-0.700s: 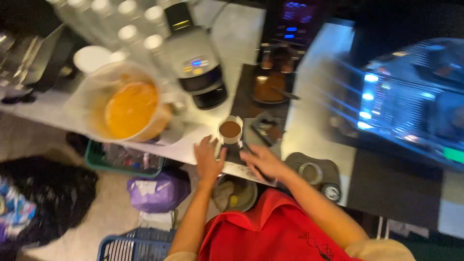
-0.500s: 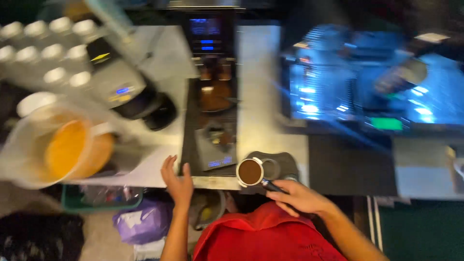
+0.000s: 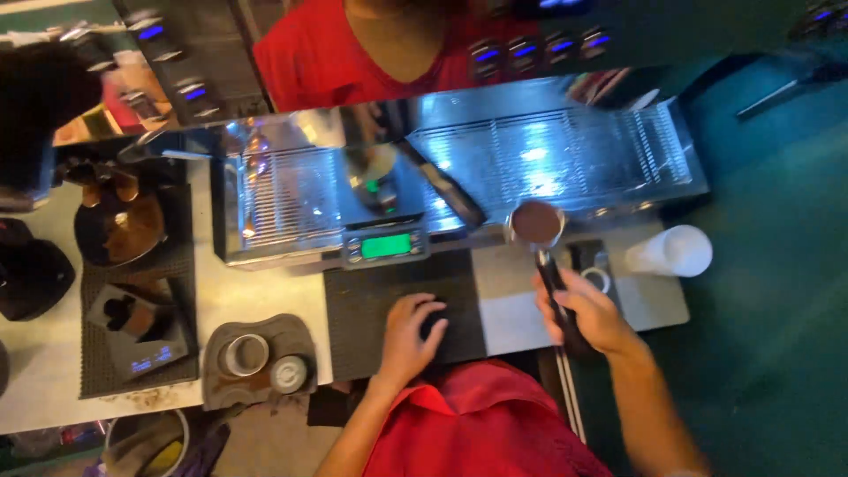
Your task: Preparing espresso by grinding beans, weighing and tamping the grounds in a portafilter, and operating an espresso machine.
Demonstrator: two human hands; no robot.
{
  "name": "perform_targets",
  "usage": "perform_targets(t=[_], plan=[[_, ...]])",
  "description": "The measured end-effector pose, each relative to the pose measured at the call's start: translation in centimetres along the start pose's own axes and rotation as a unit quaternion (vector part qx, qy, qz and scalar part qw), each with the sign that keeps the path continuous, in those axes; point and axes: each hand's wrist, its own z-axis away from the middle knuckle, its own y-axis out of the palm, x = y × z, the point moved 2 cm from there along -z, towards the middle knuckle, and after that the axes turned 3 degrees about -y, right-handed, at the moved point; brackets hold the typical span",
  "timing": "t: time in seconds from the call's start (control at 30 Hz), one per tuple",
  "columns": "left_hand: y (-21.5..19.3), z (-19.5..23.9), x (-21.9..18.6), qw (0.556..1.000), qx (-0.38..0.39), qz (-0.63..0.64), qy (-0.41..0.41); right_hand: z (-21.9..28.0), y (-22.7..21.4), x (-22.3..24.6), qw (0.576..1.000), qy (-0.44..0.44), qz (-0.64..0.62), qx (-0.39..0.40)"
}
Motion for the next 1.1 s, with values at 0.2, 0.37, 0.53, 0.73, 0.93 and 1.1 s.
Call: perform_targets(t=[0.2,0.37,0.53,0.73,0.93,1.1], plan=[[8.5,-3.5,-4.0,0.996,0.034,-0.073,-0.047,-10.7,1.9,6.7,0.966,-0.215,-0.13,0.054],[10.5,-4.2,-4.5,0.985,0.041,-0.133,-0.102,-16.2,4.7,8.9,0.952,-0.238,-0.192,0.033],[12.1,-4.4,-3.8,0.981,0.007,-0.15,-0.127,-16.3,8.4,10.8,0.924,-0.312,-0.219,0.011],[12.0,-4.9,-4.5,0.978,-0.038,-0.139,-0.149,-7.7,1.4,15.0,0.966,-0.039,-0.255,-0.004],[11.8,-5.3,-5.1,0.979,-0.068,-0.107,-0.157,-6.1,-4.3,18.8,0.988,0.011,-0.146,0.039],[8.5,-4.8,-4.9,0.982,-0.147,0.053,-0.108,-5.9,-4.9,21.6,0.997,0.067,0.022,0.018]])
